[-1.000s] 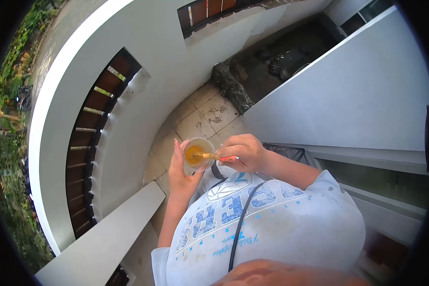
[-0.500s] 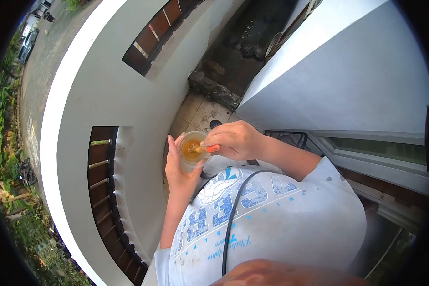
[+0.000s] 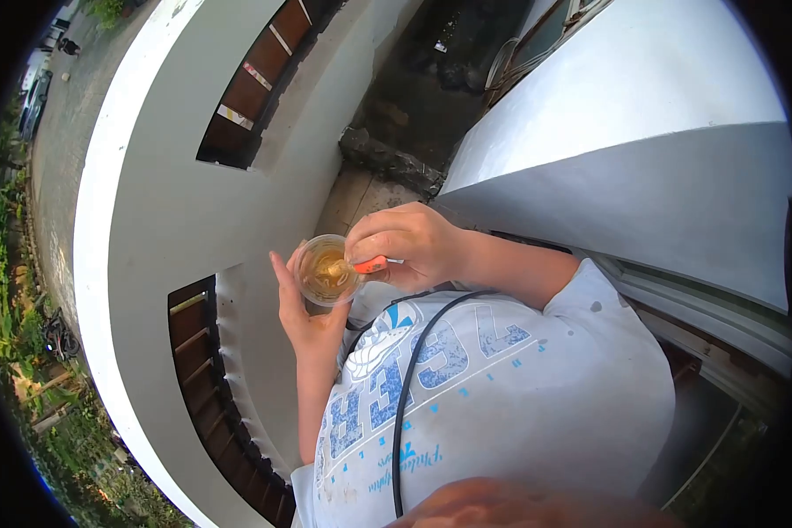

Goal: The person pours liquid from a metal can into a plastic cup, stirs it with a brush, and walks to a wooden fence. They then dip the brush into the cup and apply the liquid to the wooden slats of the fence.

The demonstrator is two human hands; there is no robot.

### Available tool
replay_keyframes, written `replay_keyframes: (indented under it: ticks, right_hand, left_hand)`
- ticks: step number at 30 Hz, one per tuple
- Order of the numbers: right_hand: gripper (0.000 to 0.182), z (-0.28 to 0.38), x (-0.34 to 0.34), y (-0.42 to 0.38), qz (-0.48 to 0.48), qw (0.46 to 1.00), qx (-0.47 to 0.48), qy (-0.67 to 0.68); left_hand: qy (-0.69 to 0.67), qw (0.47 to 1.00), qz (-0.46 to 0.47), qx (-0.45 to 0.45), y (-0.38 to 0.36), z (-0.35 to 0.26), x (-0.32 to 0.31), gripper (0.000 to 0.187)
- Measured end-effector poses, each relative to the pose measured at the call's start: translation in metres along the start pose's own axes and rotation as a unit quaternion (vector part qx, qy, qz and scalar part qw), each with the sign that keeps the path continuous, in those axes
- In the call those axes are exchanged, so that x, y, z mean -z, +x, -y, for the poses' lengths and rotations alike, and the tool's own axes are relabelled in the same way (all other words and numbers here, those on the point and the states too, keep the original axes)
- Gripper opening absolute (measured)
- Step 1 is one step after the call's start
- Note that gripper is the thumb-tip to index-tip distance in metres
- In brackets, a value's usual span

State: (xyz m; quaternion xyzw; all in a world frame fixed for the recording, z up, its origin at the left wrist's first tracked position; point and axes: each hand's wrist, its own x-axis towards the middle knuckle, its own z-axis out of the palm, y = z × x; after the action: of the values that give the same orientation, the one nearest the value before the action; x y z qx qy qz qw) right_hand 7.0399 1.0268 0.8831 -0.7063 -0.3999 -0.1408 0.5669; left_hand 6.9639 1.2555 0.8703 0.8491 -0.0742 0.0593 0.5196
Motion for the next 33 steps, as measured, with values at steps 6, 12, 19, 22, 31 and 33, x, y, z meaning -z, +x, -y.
replay_keyframes:
  ticks: [6, 12, 19, 22, 31, 33]
  right_hand:
    - [0.028, -0.018, 0.015, 0.005, 0.0, 1.0, 0.012, 0.0]
    - [0.026, -0.013, 0.02, 0.011, -0.013, 1.0, -0.001, -0.02]
    - [0.022, 0.02, 0.004, 0.008, -0.003, 0.998, -0.037, -0.042]
    - [0.023, 0.035, -0.009, 0.009, -0.024, 0.999, -0.032, -0.02]
    - [0.021, 0.062, -0.033, 0.01, -0.026, 0.997, 0.031, -0.071]
    - [0.021, 0.067, -0.041, 0.008, -0.033, 0.996, 0.042, -0.071]
  left_hand:
    - [0.003, 1.0, -0.007, 0.025, 0.019, 0.002, -0.008, 0.117]
    - [-0.03, 0.999, -0.008, 0.034, 0.025, -0.003, -0.008, 0.122]
    - [0.002, 1.0, 0.003, -0.011, -0.001, 0.0, 0.013, 0.122]
    - [0.0, 1.0, -0.009, -0.011, -0.012, -0.004, 0.025, 0.122]
    - [0.008, 0.998, -0.058, -0.027, -0.052, 0.002, 0.056, 0.122]
    - [0.013, 0.998, -0.063, -0.022, -0.058, 0.0, 0.06, 0.123]
